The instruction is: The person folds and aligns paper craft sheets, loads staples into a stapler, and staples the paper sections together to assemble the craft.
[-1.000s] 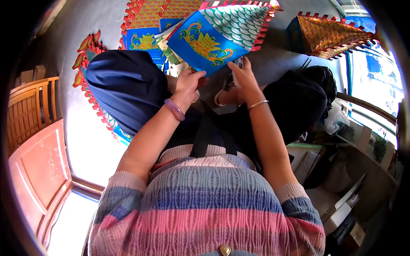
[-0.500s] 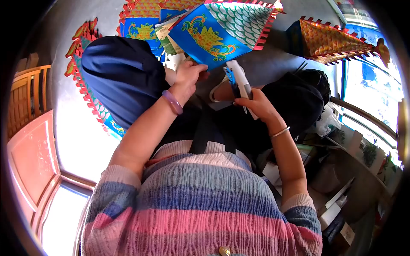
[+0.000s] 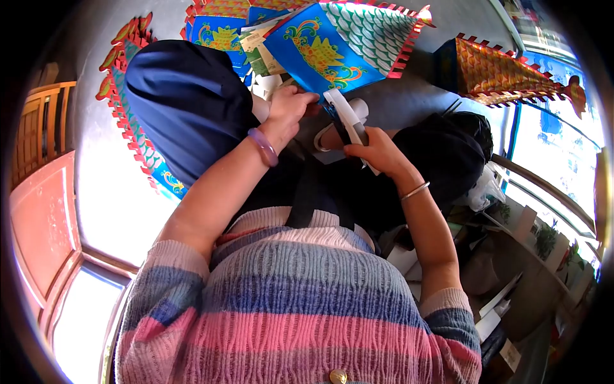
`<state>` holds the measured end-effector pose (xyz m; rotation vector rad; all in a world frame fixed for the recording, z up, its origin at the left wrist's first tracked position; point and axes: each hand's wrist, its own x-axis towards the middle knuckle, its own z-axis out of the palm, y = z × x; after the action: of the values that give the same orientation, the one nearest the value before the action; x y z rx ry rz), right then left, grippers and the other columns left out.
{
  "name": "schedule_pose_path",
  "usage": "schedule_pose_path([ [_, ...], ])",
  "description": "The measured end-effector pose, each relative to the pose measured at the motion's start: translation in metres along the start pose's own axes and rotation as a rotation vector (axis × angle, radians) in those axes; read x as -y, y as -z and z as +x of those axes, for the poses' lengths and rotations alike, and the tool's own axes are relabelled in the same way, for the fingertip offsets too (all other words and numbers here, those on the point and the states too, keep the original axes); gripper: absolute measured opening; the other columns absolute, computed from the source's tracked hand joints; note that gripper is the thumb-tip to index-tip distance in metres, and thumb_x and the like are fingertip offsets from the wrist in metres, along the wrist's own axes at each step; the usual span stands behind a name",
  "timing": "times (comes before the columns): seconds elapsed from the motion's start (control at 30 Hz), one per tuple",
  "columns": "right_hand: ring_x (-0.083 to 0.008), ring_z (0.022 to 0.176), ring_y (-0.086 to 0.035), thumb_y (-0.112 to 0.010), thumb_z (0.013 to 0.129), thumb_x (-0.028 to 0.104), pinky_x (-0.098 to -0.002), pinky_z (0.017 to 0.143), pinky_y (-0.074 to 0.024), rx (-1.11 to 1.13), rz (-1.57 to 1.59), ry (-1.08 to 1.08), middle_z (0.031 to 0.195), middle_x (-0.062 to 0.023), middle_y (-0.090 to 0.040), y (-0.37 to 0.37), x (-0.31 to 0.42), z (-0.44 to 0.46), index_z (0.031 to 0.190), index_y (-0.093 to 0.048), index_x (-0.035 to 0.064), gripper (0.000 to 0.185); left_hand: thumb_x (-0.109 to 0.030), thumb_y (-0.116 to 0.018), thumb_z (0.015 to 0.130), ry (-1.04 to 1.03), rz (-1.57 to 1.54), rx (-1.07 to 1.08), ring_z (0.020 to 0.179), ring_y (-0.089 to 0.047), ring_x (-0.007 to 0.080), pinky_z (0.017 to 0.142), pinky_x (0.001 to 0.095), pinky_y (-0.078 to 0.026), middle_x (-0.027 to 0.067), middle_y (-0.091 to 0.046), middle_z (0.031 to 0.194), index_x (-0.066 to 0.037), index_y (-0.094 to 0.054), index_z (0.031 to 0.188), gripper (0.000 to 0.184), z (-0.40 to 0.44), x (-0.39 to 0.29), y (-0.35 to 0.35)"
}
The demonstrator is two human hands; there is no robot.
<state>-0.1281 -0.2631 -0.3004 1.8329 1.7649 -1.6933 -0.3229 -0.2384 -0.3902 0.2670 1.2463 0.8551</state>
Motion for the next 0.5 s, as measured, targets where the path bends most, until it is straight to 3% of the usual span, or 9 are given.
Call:
schedule_pose_path([
  [0.07, -0.0133, 0.064, -0.057, -0.067, 0.072, 0.021, -0.0264, 0.061, -0.0438, 0.005, -0.006, -0.003, 0.068, -0.0077, -0.062, 0.0006, 0.0001, 0.0007, 0.08, -0.059, -0.0054, 0.029, -0.005, -0.063, 0.077, -0.008, 0.002, 0.001, 0.063, -0.062, 0.0169, 0.056, 0.0267, -0.052, 0.0078, -0.063, 0.076, -0.001, -0.058, 0.083, 0.009, 0.0, -0.0003, -0.0009],
  [0.17, -0.0236, 0.072, -0.062, -0.068, 0.068, 0.029, -0.0326, 0.069, -0.0468, 0.025, 0.011, -0.035, 0.077, -0.0168, -0.063, 0.0023, 0.0006, 0.0016, 0.09, -0.059, -0.0085, 0.044, -0.005, -0.064, 0.077, -0.001, 0.003, 0.001, 0.062, -0.062, 0.0169, 0.056, 0.0268, -0.052, 0.0077, -0.063, 0.076, -0.001, -0.059, 0.083, 0.009, 0.0049, 0.0026, -0.0002],
  [0.5, -0.0283, 0.075, -0.063, -0.068, 0.068, 0.029, -0.0346, 0.071, -0.047, -0.001, -0.069, -0.004, 0.079, -0.0215, -0.063, 0.0022, -0.0002, 0.0052, 0.094, -0.058, -0.0087, 0.047, -0.004, -0.064, 0.076, -0.019, -0.008, -0.019, 0.061, -0.062, 0.0172, 0.055, 0.0262, -0.051, 0.0082, -0.064, 0.076, -0.001, -0.059, 0.08, 0.007, 0.003, -0.0009, -0.0011],
])
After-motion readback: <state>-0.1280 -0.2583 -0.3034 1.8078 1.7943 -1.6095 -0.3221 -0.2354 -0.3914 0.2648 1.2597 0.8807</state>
